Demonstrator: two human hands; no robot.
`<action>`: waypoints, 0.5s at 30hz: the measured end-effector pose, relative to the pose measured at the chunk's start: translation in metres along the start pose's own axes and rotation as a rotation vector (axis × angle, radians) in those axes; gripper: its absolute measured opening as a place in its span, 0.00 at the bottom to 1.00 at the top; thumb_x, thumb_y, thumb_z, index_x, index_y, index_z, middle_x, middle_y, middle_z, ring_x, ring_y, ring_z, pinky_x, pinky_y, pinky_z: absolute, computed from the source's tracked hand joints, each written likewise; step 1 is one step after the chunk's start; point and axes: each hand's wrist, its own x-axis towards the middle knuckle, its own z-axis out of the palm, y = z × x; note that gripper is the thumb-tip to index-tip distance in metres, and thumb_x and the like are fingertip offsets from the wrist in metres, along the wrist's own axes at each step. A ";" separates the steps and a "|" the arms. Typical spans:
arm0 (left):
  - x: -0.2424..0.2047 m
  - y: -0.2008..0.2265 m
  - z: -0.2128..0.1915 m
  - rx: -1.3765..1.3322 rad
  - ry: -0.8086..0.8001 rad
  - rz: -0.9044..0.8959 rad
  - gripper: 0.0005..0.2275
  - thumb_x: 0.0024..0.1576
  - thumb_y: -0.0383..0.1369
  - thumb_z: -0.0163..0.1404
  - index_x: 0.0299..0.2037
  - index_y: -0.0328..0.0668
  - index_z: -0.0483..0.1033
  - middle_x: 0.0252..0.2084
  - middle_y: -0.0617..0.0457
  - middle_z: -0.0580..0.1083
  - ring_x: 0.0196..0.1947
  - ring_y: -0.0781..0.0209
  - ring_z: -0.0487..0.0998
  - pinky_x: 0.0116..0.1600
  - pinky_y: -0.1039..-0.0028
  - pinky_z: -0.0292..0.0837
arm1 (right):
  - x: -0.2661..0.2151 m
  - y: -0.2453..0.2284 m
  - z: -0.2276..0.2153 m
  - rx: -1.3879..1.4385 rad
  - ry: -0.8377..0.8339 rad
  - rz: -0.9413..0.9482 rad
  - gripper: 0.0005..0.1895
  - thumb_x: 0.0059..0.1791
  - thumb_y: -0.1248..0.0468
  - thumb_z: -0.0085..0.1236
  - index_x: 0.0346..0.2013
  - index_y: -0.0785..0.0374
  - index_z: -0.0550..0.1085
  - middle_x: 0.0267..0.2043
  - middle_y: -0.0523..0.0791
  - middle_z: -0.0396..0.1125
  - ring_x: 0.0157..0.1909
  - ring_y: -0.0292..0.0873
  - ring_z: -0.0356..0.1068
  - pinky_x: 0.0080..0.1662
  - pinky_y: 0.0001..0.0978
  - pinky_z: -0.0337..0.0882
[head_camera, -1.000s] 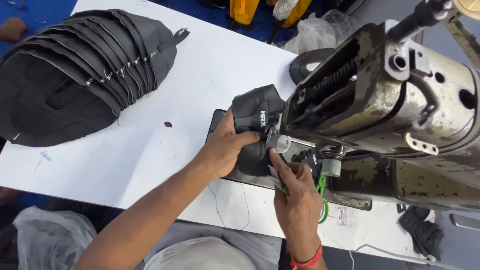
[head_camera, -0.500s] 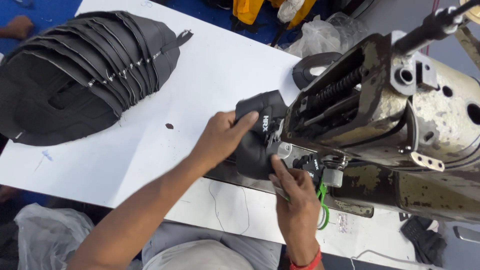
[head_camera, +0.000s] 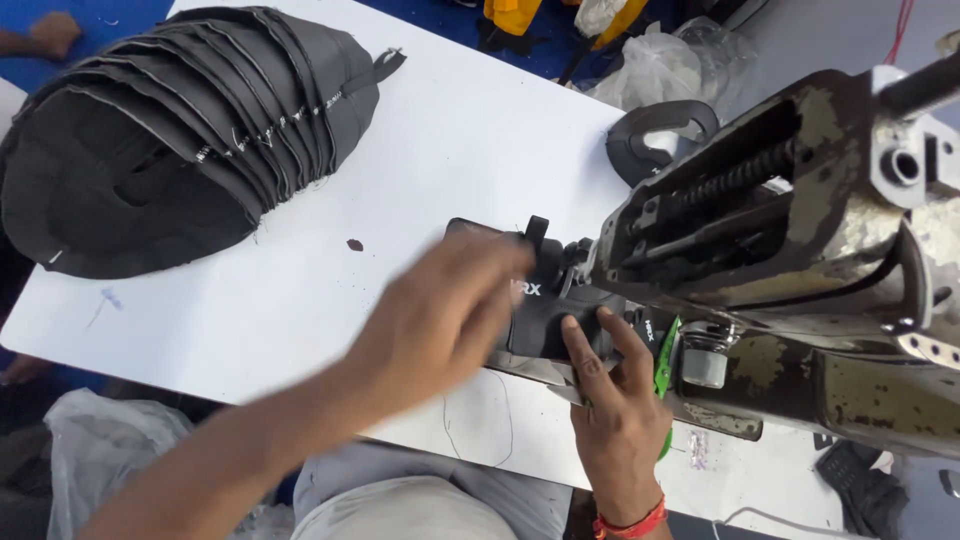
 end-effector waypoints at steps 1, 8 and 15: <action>0.013 -0.012 -0.002 0.053 0.017 0.071 0.07 0.64 0.30 0.49 0.48 0.35 0.74 0.42 0.44 0.76 0.40 0.51 0.79 0.44 0.67 0.75 | 0.000 -0.002 0.001 -0.011 0.011 0.011 0.30 0.44 0.74 0.65 0.57 0.45 0.78 0.60 0.43 0.68 0.33 0.36 0.71 0.30 0.28 0.70; 0.050 -0.037 0.004 0.009 -0.380 -0.277 0.20 0.61 0.34 0.52 0.62 0.38 0.66 0.47 0.41 0.77 0.48 0.45 0.80 0.48 0.60 0.74 | 0.005 0.001 -0.003 -0.024 0.005 0.033 0.29 0.44 0.78 0.61 0.55 0.47 0.79 0.64 0.42 0.69 0.34 0.34 0.76 0.23 0.27 0.65; 0.075 -0.024 0.004 0.036 -0.696 -0.539 0.29 0.46 0.39 0.63 0.56 0.43 0.66 0.42 0.47 0.76 0.43 0.52 0.80 0.46 0.62 0.72 | 0.007 0.007 -0.002 -0.018 0.016 0.004 0.30 0.42 0.79 0.62 0.56 0.50 0.79 0.63 0.44 0.69 0.32 0.36 0.74 0.27 0.29 0.69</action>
